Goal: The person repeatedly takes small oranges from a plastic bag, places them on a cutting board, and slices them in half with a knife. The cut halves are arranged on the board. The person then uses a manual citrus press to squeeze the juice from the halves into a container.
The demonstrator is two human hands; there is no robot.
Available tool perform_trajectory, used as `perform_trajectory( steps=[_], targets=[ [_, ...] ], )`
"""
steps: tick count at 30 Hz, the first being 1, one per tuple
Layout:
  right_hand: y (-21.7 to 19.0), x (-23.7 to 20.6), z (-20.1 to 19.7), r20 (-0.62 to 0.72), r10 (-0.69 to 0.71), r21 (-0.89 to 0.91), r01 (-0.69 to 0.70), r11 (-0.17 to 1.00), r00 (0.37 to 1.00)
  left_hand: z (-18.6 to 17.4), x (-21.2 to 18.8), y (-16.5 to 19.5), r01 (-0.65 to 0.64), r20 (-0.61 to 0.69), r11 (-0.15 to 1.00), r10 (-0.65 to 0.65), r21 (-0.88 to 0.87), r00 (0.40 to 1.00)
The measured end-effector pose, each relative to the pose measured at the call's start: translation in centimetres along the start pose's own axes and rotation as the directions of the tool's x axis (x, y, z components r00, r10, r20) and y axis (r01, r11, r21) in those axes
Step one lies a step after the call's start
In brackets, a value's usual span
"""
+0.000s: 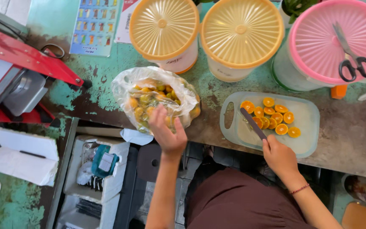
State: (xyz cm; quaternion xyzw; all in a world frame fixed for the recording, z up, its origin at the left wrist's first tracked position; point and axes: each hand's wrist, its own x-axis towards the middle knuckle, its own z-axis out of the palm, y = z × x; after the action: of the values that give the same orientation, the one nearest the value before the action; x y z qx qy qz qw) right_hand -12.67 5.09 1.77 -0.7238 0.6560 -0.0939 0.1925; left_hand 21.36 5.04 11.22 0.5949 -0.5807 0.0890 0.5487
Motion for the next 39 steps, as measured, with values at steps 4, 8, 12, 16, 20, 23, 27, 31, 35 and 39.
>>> perform_trajectory(
  steps=[4, 8, 12, 16, 20, 23, 27, 31, 35, 39],
  targets=[
    [-0.3, 0.4, 0.7, 0.019, -0.046, -0.009, 0.046, 0.999, 0.999, -5.2, 2.5, -2.7, -0.012, 0.360, 0.918, -0.144, 0.397, 0.922],
    [-0.4, 0.7, 1.4, 0.029, -0.046, -0.015, 0.046, 0.999, 0.999, -8.1, 1.1, -2.5, 0.047, 0.491, 0.874, -0.315, 0.484, 0.812],
    [-1.0, 1.0, 1.8, 0.057, -0.020, -0.018, 0.021, 1.000, 0.998, -9.4, -0.4, -1.6, 0.066, 0.531, 0.810, -0.441, 0.582, 0.724],
    [-2.7, 1.4, 0.4, 0.008, -0.034, -0.007, 0.034, 0.999, 0.999, -9.0, 0.1, -1.6, 0.149, 0.476, 0.901, -0.348, 0.407, 0.808],
    [-6.8, 1.6, -2.2, -0.068, -0.186, 0.079, 0.191, 0.978, 0.980, -7.0, 2.9, -4.1, 0.002, 0.496, 0.968, -0.131, 0.253, 0.859],
    [-12.0, 2.0, -3.7, -0.130, -0.370, 0.168, 0.389, 0.906, 0.920, -7.5, 3.7, -5.4, -0.031, 0.514, 0.771, -0.393, 0.636, 0.762],
    [-19.5, 3.2, -4.2, -0.003, -0.624, 0.222, 0.609, 0.761, 0.781, -9.4, 3.0, -4.9, 0.013, 0.408, 0.567, -0.607, 0.823, 0.681],
    [-22.9, 4.9, -4.1, 0.170, -0.457, 0.040, 0.457, 0.889, 0.873, -9.9, 2.7, -5.2, 0.104, 0.230, 0.384, -0.725, 0.917, 0.650],
    [-20.8, 5.9, -4.4, 0.183, -0.334, -0.054, 0.348, 0.936, 0.925, -9.4, 1.9, -8.5, 0.162, 0.229, 0.447, -0.698, 0.880, 0.679],
    [-19.3, 5.5, -3.4, 0.231, -0.276, -0.054, 0.296, 0.954, 0.933, -9.5, 1.3, -13.7, 0.304, 0.335, 0.592, -0.729, 0.746, 0.597]
  ],
)
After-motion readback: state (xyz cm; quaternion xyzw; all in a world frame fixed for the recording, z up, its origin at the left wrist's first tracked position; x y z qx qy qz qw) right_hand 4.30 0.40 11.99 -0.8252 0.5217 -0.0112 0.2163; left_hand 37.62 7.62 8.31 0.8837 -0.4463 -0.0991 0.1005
